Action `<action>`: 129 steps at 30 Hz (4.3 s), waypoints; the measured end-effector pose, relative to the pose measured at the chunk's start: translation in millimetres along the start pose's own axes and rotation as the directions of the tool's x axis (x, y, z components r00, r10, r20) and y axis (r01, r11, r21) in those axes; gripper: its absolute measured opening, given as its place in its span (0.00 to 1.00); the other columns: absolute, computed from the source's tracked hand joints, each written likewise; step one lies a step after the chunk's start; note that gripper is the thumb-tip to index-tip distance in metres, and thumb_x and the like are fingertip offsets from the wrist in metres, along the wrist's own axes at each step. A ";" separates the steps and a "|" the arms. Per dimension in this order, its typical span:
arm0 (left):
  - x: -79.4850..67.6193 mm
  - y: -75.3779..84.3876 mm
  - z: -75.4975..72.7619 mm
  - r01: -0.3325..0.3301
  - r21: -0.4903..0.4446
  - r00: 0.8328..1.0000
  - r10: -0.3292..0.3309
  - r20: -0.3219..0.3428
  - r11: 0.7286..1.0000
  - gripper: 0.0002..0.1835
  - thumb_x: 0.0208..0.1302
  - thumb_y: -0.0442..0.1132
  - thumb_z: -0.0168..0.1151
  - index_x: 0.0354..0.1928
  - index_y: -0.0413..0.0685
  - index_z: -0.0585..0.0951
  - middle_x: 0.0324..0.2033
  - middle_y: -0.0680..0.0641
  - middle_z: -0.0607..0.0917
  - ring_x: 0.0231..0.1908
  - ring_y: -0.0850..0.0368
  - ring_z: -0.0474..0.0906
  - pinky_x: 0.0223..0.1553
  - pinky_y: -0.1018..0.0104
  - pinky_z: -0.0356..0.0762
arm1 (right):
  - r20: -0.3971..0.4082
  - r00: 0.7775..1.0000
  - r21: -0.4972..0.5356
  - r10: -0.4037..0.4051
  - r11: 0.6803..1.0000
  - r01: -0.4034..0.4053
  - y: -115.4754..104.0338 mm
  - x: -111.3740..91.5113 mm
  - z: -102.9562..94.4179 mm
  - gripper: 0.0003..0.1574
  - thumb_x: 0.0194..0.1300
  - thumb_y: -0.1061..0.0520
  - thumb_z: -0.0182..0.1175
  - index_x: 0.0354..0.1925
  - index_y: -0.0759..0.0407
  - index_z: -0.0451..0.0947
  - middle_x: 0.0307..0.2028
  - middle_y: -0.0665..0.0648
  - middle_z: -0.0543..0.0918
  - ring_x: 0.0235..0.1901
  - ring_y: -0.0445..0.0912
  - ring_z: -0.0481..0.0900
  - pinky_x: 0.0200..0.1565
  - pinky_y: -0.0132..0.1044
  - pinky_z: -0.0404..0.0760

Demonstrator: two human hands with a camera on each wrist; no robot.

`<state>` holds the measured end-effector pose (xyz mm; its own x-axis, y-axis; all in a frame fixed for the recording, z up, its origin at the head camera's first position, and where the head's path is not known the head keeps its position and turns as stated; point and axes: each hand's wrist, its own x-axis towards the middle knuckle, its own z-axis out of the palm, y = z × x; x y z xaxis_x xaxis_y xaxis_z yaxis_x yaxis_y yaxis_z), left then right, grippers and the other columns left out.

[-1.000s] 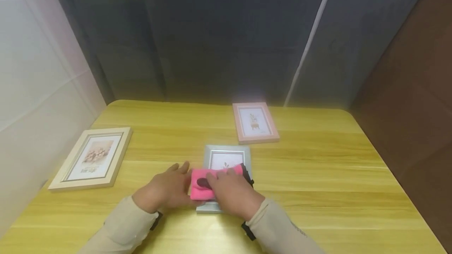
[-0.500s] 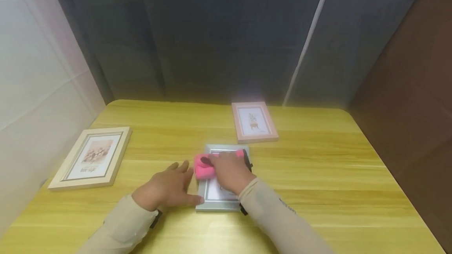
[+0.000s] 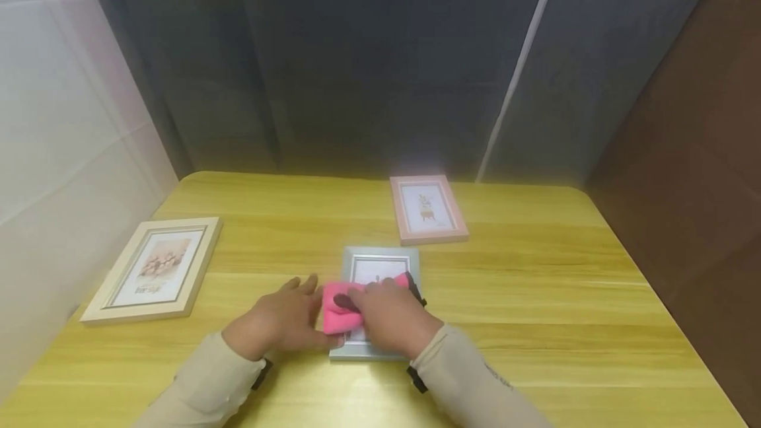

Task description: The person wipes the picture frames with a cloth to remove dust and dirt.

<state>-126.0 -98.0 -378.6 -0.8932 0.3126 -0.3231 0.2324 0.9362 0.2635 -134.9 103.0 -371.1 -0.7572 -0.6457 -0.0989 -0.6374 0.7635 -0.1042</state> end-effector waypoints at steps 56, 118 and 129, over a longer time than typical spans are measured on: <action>13.4 -11.1 -3.1 -0.140 -0.151 0.990 0.137 -0.034 0.979 0.47 0.50 0.62 0.74 0.73 0.58 0.69 0.74 0.38 0.59 0.73 0.33 0.49 0.67 0.36 0.55 | -0.025 0.958 0.275 0.287 0.923 -0.270 78.9 -9.7 -4.3 0.34 0.67 0.59 0.64 0.69 0.58 0.70 0.61 0.62 0.76 0.57 0.57 0.76 0.61 0.54 0.73; 55.4 -46.9 -26.3 -0.075 -0.322 0.997 0.061 -0.056 0.944 0.31 0.52 0.46 0.77 0.58 0.49 0.77 0.57 0.42 0.79 0.53 0.47 0.74 0.60 0.46 0.70 | -0.098 0.991 0.063 0.087 0.995 -0.081 13.8 -22.8 -11.5 0.20 0.62 0.68 0.63 0.52 0.54 0.83 0.52 0.58 0.82 0.53 0.59 0.78 0.53 0.53 0.78; 56.5 -44.7 -23.4 -0.076 -0.328 0.995 0.051 -0.084 0.942 0.29 0.51 0.46 0.78 0.54 0.48 0.78 0.49 0.45 0.82 0.44 0.50 0.74 0.53 0.51 0.75 | -0.032 0.992 -0.064 -0.118 0.991 0.116 -26.3 -15.6 -0.6 0.29 0.65 0.63 0.63 0.62 0.44 0.78 0.62 0.53 0.77 0.63 0.55 0.72 0.60 0.53 0.73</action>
<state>-195.9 -126.0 -387.4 -0.9094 0.3452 -0.2319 0.1602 0.8054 0.5707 -106.4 93.0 -366.2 -0.6808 -0.7305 -0.0543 -0.7287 0.6829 -0.0512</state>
